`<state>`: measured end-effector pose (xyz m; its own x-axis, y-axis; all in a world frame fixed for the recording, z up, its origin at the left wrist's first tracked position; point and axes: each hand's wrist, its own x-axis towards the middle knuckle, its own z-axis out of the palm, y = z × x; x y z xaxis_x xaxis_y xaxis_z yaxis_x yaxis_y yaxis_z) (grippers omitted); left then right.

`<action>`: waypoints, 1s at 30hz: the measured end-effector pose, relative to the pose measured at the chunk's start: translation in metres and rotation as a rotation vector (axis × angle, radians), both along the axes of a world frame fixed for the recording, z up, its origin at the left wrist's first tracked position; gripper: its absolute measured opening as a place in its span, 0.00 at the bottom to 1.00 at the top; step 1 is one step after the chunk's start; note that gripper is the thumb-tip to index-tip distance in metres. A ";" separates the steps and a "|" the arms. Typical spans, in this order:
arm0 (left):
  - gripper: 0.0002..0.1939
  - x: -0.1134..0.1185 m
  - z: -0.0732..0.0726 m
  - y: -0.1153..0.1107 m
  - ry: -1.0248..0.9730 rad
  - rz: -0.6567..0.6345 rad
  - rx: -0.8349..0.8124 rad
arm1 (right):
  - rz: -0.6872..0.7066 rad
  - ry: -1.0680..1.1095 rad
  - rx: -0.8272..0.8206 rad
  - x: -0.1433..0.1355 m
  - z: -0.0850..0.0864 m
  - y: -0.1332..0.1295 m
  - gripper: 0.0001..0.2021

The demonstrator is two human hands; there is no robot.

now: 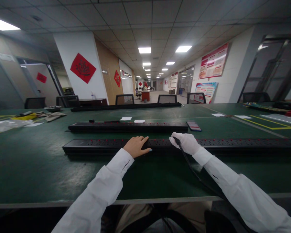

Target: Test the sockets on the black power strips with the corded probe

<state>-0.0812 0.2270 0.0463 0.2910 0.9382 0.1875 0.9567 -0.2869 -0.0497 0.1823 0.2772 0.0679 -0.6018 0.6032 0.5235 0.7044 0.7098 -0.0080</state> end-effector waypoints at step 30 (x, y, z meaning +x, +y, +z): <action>0.34 0.001 -0.002 0.000 0.008 0.006 0.039 | -0.005 0.036 0.034 -0.001 -0.005 0.004 0.09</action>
<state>-0.0799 0.2275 0.0445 0.2871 0.9318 0.2220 0.9579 -0.2788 -0.0684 0.1815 0.2812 0.0628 -0.5794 0.5874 0.5650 0.7074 0.7067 -0.0093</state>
